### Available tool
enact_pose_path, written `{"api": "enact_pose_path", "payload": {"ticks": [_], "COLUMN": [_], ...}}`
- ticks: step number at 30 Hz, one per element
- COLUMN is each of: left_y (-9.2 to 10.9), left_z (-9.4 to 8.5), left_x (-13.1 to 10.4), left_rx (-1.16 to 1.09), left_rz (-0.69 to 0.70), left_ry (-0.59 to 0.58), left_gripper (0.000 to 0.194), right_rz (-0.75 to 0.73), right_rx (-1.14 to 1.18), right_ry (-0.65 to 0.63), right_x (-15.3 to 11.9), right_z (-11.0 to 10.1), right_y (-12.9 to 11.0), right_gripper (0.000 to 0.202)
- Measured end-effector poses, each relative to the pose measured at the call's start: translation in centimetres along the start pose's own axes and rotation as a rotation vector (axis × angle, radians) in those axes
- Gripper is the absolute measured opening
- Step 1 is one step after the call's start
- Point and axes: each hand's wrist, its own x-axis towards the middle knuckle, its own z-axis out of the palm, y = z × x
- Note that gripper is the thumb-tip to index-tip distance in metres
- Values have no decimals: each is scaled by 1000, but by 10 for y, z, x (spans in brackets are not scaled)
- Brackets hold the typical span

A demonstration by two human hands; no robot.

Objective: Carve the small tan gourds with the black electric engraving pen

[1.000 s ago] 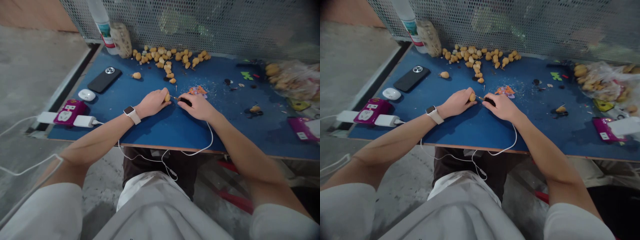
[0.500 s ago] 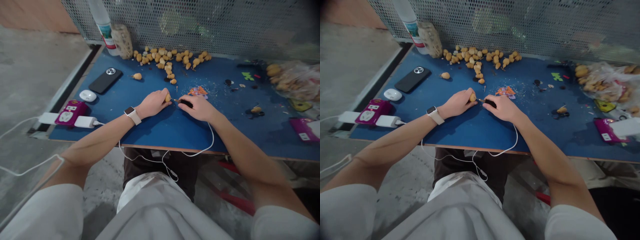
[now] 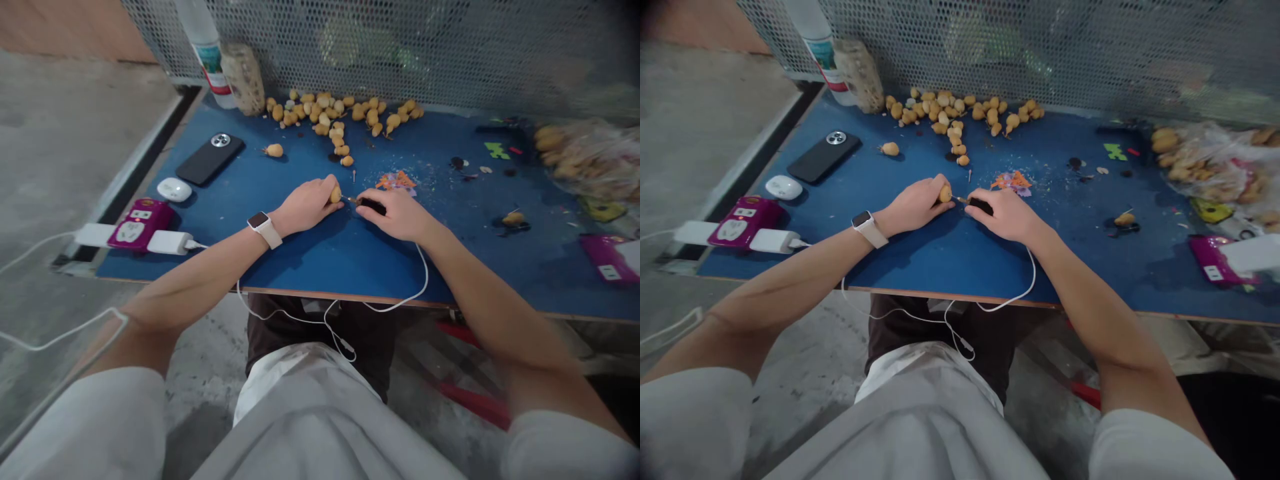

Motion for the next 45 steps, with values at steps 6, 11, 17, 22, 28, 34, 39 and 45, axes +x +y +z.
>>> {"api": "enact_pose_path", "payload": {"ticks": [6, 11, 17, 22, 28, 34, 39, 45], "left_y": [-1, -5, -8, -9, -20, -11, 0, -1], "left_z": [2, 3, 4, -5, -28, -37, -32, -32], "left_x": [0, -4, 0, 19, 12, -11, -14, -15], "left_rx": [-38, -191, -386, -341, -261, -239, -250, -257], "left_rz": [9, 36, 109, 158, 66, -21, -63, -74], "left_ry": [24, 108, 194, 141, 156, 210, 242, 221], "left_gripper": [26, 28, 23, 22, 26, 26, 23, 29], "right_rz": [-2, 27, 115, 143, 75, -18, 86, 89], "right_rx": [44, 346, 770, 1176, 1181, 1231, 1139, 1138], "right_ry": [36, 237, 380, 327, 457, 439, 486, 572], "right_x": [-1, 1, 7, 13, 14, 2, -9, -8], "right_z": [1, 10, 13, -2, -16, -8, -7, -2], "right_y": [2, 14, 4, 3, 7, 6, -2, -12], "right_gripper": [38, 33, 36, 37, 74, 54, 41, 28]}}
